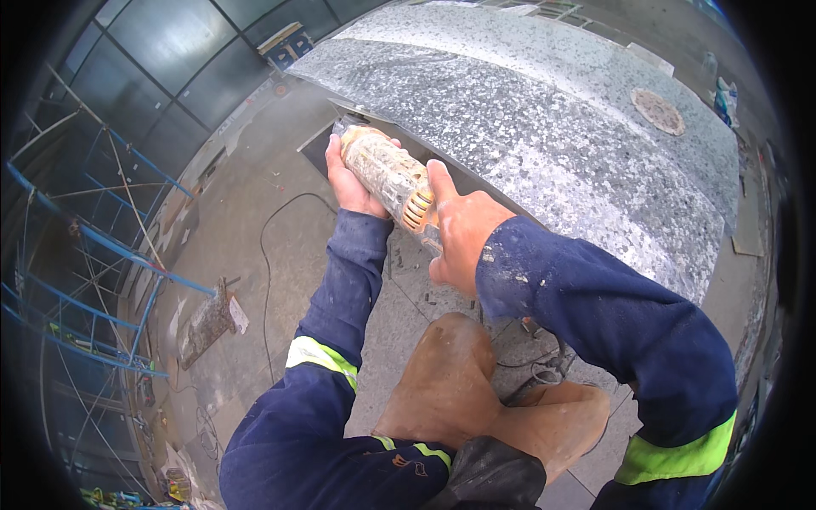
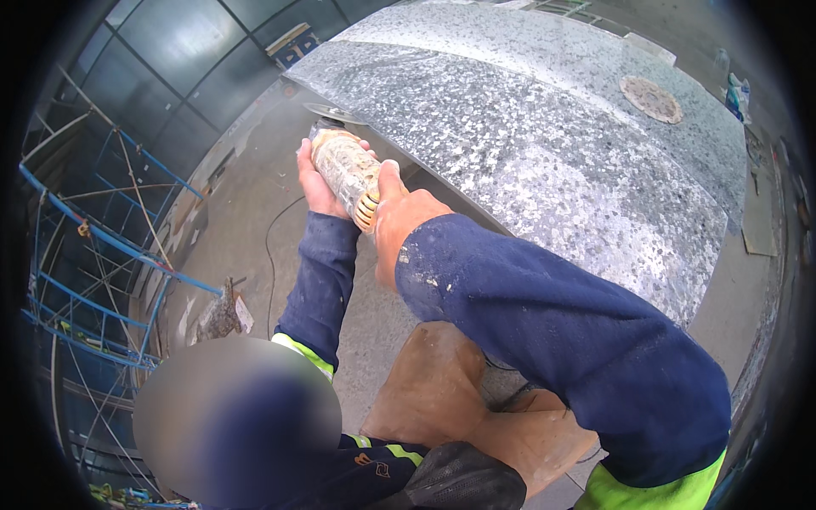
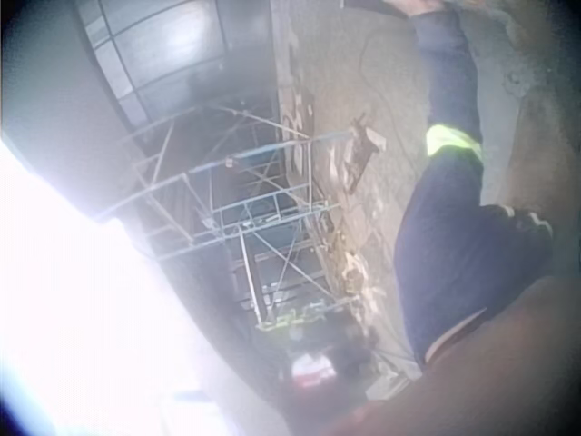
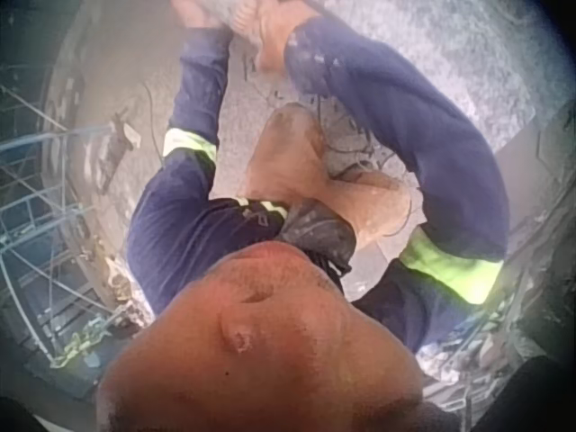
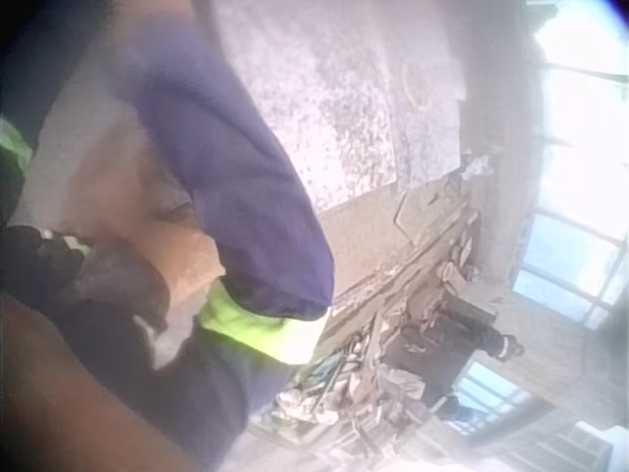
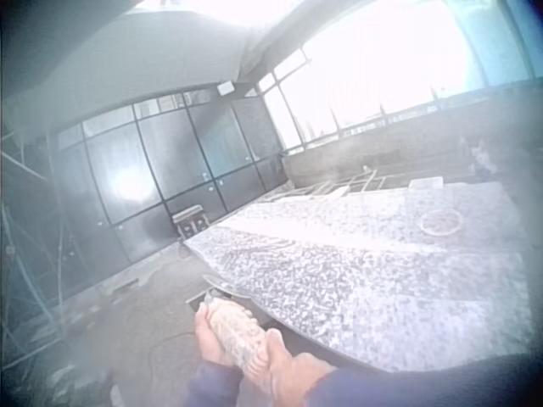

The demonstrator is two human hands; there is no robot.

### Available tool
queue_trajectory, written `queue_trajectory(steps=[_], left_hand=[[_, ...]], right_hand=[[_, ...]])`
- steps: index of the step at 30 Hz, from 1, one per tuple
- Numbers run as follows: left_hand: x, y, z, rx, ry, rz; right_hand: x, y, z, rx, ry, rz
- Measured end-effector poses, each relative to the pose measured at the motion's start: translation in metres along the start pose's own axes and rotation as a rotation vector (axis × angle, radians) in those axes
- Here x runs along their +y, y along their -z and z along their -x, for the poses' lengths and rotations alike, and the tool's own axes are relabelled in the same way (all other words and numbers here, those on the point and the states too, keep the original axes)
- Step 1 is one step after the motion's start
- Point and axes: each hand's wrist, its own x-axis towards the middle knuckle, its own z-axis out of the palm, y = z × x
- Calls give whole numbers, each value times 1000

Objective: The person uses an angle grinder to smooth the edge of a large granite slab. They hold the tool with both hands and move it along the edge, generating dust. The person briefly pauses to reposition the slab before continuing the grinding process.

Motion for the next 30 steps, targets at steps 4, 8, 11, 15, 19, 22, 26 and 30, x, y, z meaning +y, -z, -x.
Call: queue_trajectory(steps=[4, 8, 11, 15, 19, 22, 26, 30], left_hand=[[3, 12, -12, -6, -25, 4], [1, 15, -19, -3, -58, -5], [-1, 12, -18, 5, -47, 12], [1, 12, -14, 12, -73, -15], [-6, 8, -6, -6, -92, -45], [-8, -1, 3, 5, -66, -35], [-10, -10, 14, 39, -62, -33], [-16, -17, 23, 54, -44, -7]], right_hand=[[-1, -3, -8, 13, 9, 20], [1, -5, -17, 37, 16, 54], [1, -3, -19, 28, 19, 67], [4, -5, -15, 41, 63, 26], [7, -5, -1, 42, 59, 22], [9, -5, 8, 41, 53, 0], [10, -3, 20, 35, 61, -8], [9, 1, 32, 10, 47, -19]])
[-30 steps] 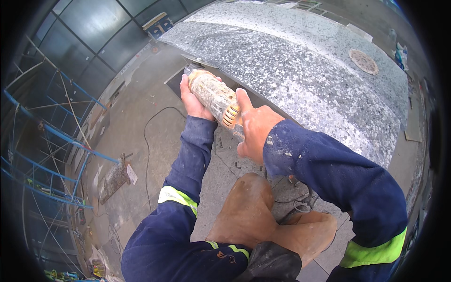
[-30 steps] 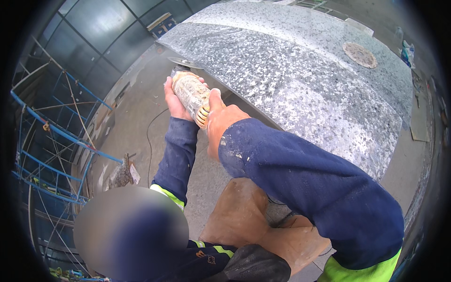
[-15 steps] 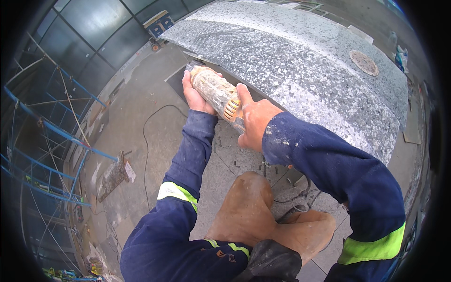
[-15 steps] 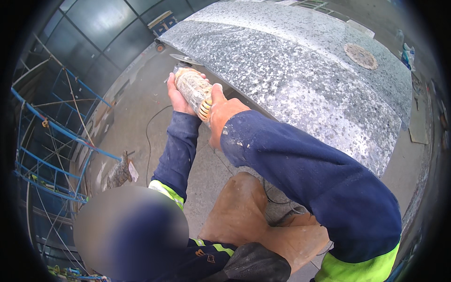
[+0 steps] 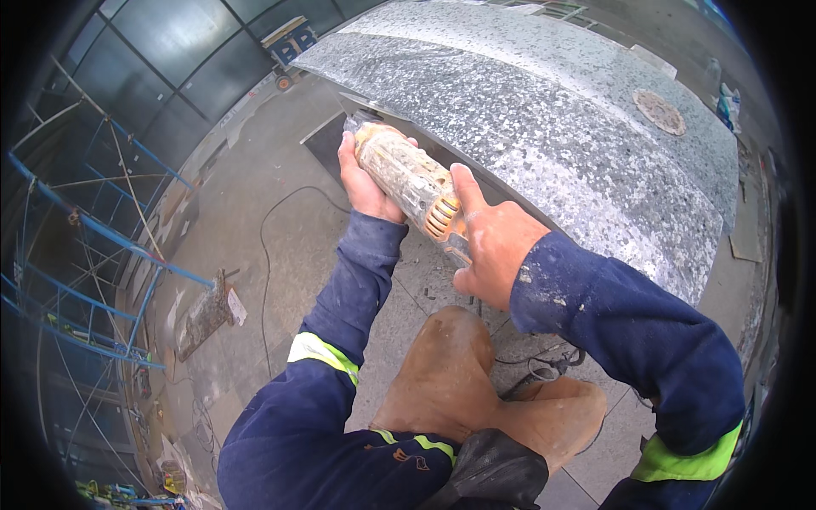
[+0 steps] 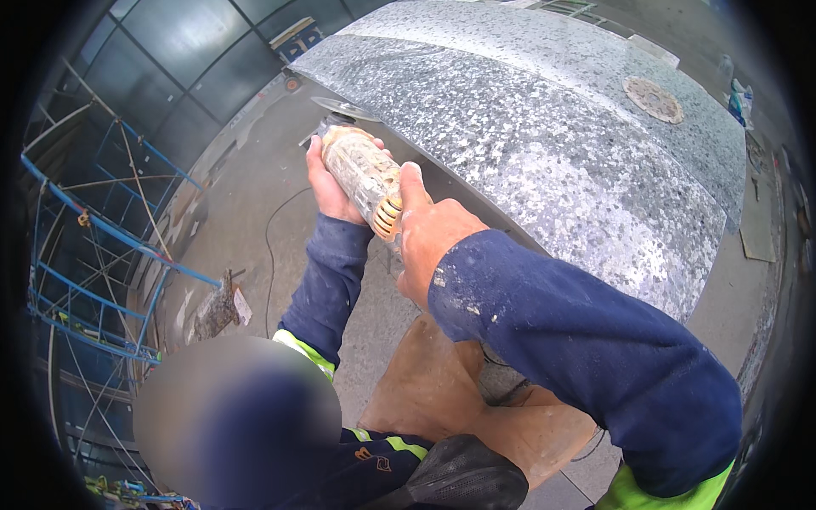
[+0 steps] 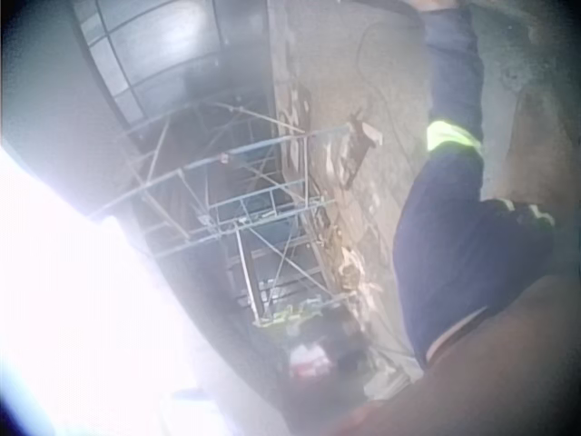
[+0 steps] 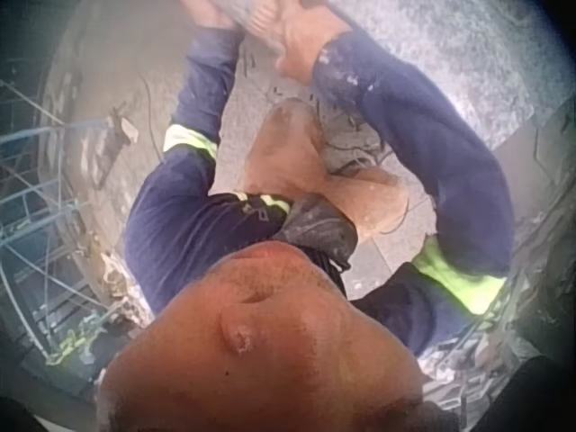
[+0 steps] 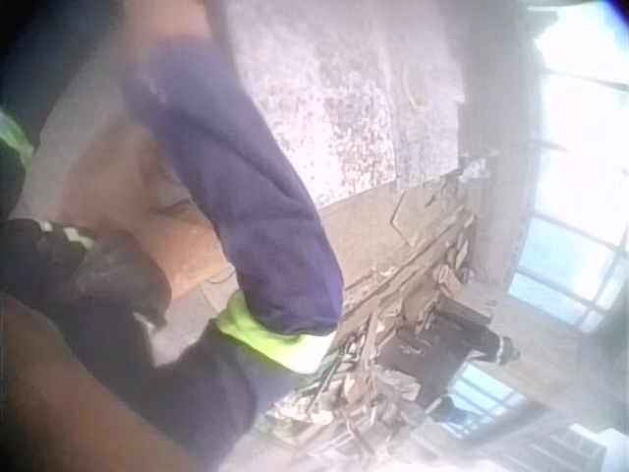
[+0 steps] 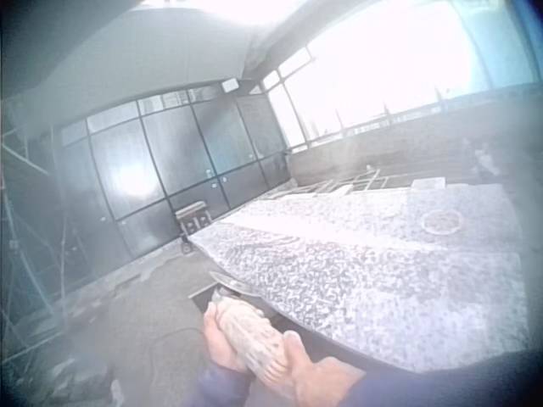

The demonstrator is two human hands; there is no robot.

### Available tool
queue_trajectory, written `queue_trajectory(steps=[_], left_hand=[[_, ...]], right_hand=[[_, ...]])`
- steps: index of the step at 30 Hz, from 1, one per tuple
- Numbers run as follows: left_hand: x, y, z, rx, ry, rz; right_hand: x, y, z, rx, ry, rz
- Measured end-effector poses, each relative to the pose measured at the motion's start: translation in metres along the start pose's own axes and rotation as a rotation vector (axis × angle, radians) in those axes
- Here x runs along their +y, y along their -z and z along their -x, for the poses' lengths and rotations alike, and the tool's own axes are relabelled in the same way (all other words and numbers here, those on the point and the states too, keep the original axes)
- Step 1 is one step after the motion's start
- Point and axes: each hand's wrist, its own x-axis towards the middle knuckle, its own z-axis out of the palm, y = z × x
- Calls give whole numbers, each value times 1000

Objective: The person uses an angle grinder to smooth the edge of a large granite slab. They hold the tool with both hands and move it along the edge, generating dust. The person briefly pauses to reposition the slab before continuing the grinding process.

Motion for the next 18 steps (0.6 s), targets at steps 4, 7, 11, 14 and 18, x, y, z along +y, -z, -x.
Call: queue_trajectory(steps=[4, 7, 11, 14, 18], left_hand=[[-1, -5, 10, -31, 26, 11], [-3, -14, 21, -47, 40, 24], [-7, -17, 26, -26, 29, 47], [-8, -23, 34, -38, 35, 59], [-6, -29, 43, -61, 63, 45]], right_hand=[[0, -1, 10, -5, -14, 6], [4, -4, 18, 16, 6, 3], [9, -9, 26, 61, 51, 1], [5, -4, 33, 32, 22, -19], [6, -8, 36, 36, 7, -43]])
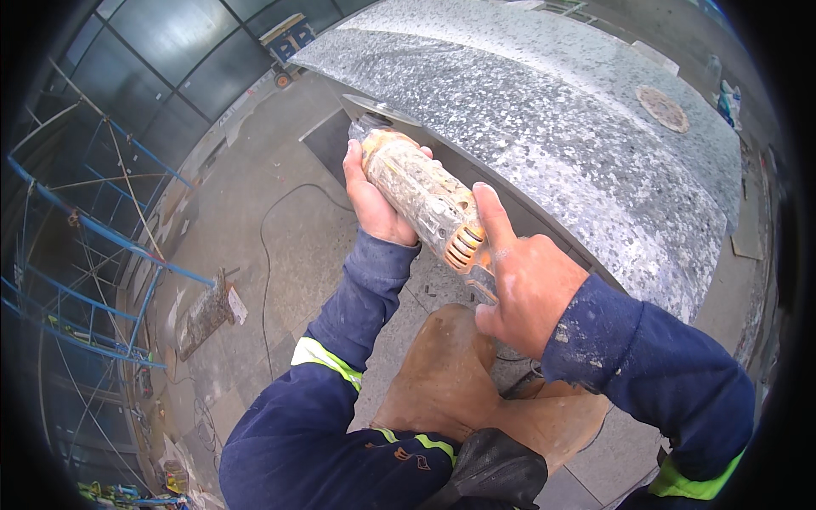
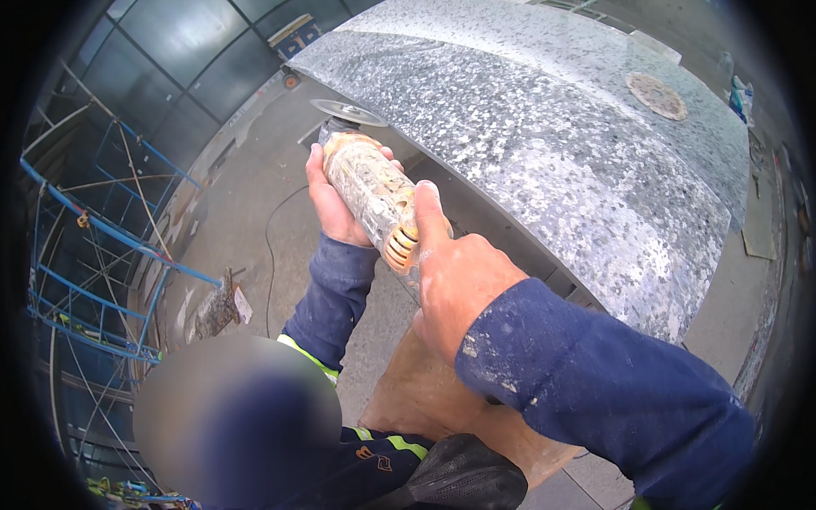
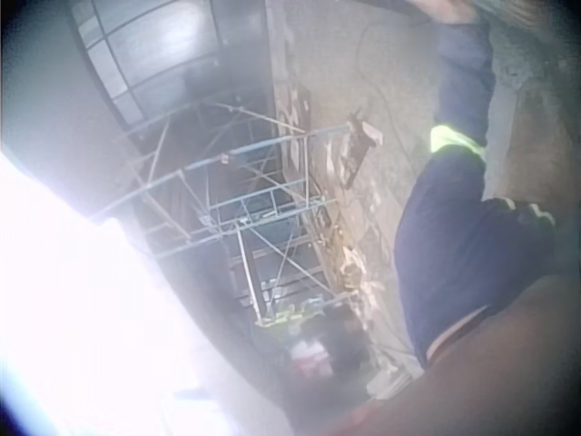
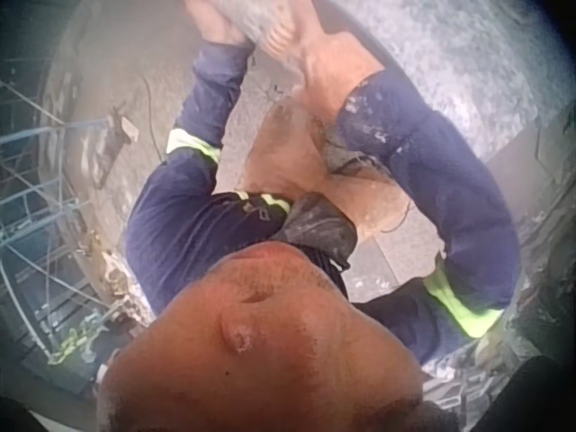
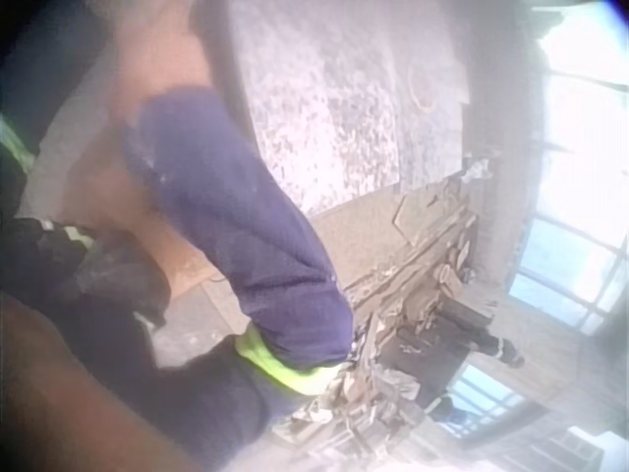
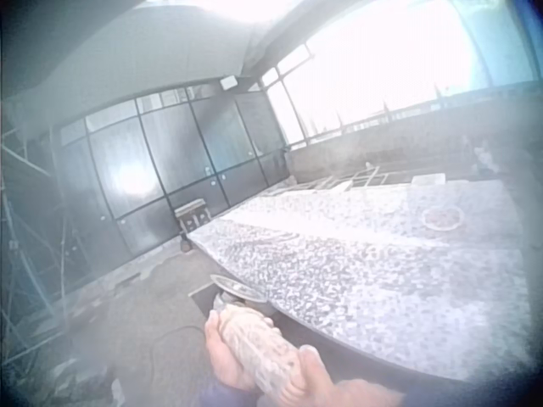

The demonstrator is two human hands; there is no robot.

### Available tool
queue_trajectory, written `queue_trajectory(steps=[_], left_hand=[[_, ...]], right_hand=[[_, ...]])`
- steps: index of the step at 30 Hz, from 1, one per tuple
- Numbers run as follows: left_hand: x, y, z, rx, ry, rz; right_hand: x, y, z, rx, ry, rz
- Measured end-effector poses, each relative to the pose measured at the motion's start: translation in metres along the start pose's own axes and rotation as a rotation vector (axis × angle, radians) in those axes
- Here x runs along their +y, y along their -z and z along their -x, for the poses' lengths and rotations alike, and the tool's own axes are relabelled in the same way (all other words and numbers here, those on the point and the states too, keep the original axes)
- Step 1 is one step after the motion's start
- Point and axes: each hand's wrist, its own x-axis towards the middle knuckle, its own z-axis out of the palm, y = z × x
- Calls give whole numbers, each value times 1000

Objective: The person uses an angle grinder to smooth the edge of a large granite slab. They hold the tool with both hands and move it along the edge, generating dust. The person briefly pauses to reposition the slab before continuing the grinding process.

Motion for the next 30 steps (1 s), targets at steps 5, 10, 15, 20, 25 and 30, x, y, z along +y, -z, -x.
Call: queue_trajectory(steps=[5, 10, 15, 20, 25, 30], left_hand=[[2, 7, -9, 24, 6, 36], [6, 23, -28, 37, -38, 6], [12, 36, -43, 47, -31, -16], [15, 39, -51, 15, -75, -59], [21, 44, -62, 26, -75, -42], [24, 49, -71, 44, -40, -36]], right_hand=[[0, -2, -7, 16, 3, 13], [-2, 0, -20, 4, 9, 3], [-5, -1, -39, -6, 2, 30], [-9, 1, -55, -37, -48, 64], [-7, -3, -70, 0, -16, 106], [-11, -2, -78, 1, -45, 136]])
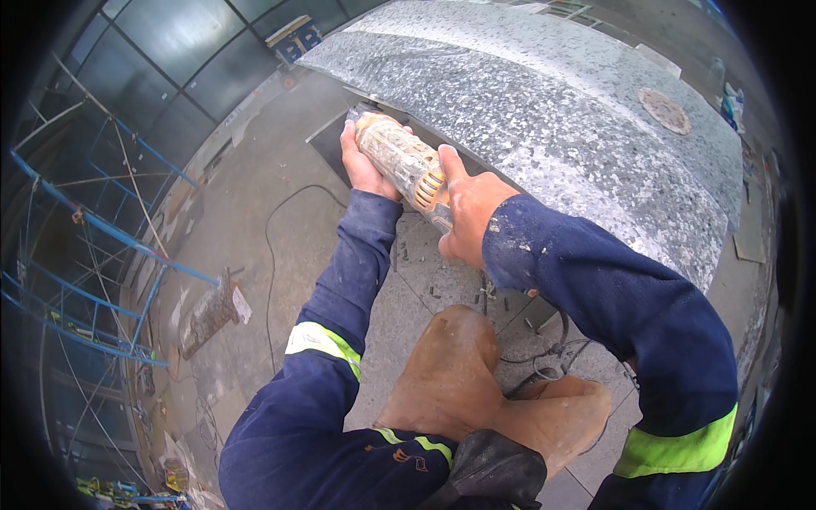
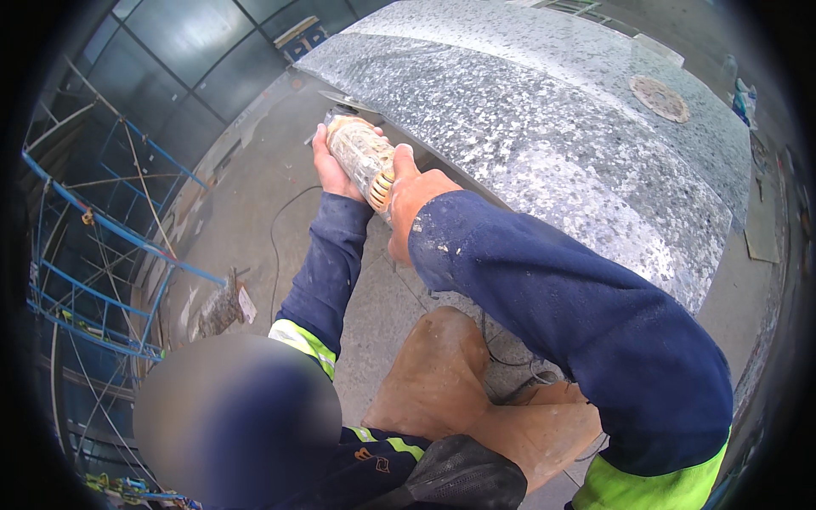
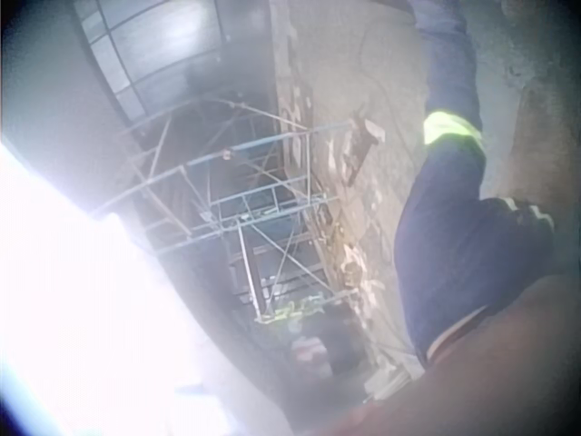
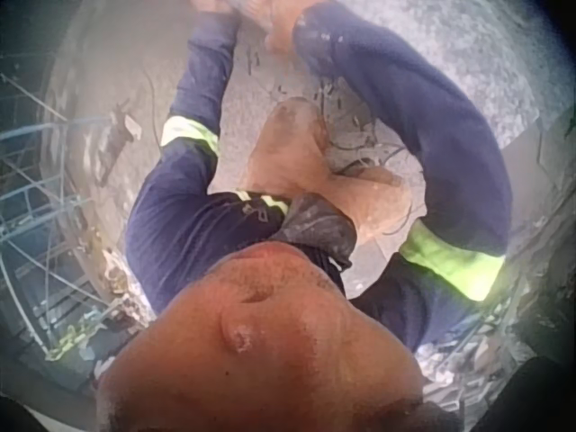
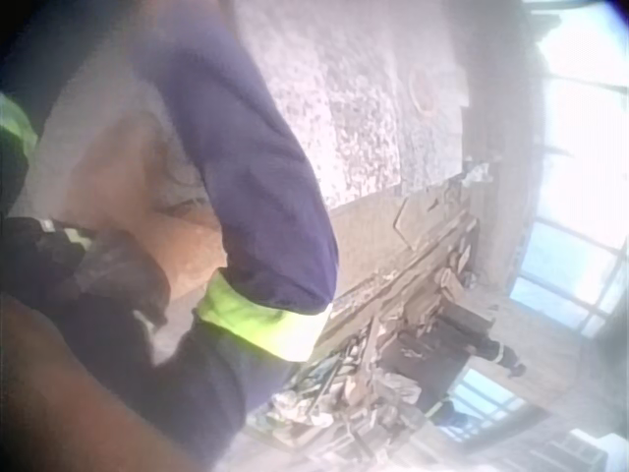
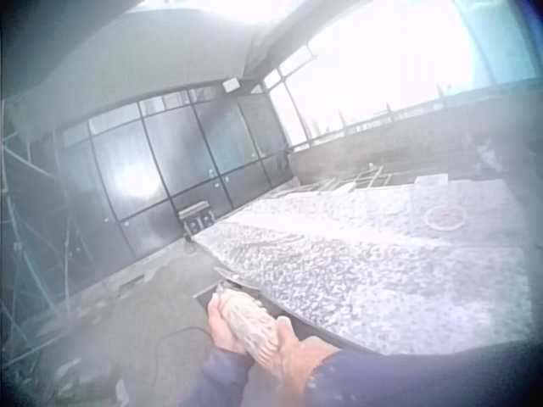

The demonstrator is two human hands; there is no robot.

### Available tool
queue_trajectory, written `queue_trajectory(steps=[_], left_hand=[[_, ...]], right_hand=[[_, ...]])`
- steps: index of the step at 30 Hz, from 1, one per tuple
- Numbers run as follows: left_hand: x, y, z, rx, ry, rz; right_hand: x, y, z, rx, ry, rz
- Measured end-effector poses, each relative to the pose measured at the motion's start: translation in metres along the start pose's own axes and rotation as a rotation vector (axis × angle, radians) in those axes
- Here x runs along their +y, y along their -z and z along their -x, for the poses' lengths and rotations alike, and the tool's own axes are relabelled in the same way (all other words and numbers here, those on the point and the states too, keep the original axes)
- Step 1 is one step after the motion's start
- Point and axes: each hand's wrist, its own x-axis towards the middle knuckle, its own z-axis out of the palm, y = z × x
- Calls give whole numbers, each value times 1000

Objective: The person uses an angle grinder to smooth the edge of a large granite slab. They hold the tool with both hands and move it along the edge, generating dust. The person briefly pauses to reposition the slab before continuing the grinding process.

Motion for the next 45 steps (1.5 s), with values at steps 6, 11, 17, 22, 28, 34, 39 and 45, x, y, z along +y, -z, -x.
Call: queue_trajectory(steps=[6, 11, 17, 22, 28, 34, 39, 45], left_hand=[[-3, -2, 6, -22, -12, 2], [-4, -4, 16, -47, -29, -12], [-8, -11, 29, -43, 4, -24], [-14, -22, 41, -9, -16, -36], [-17, -36, 61, -77, 4, -22], [-20, -46, 76, -61, 44, -1], [-22, -49, 77, -26, 31, 11], [-20, -34, 59, -65, 21, 8]], right_hand=[[5, -1, 8, -23, 11, -45], [7, -3, 22, -15, -5, -90], [11, -3, 37, -6, 20, -95], [14, -1, 50, -14, 23, -108], [18, 1, 68, -21, 53, -142], [24, -2, 83, -3, 82, -176], [23, -3, 85, 22, 98, -177], [19, -1, 69, 11, 59, -143]])
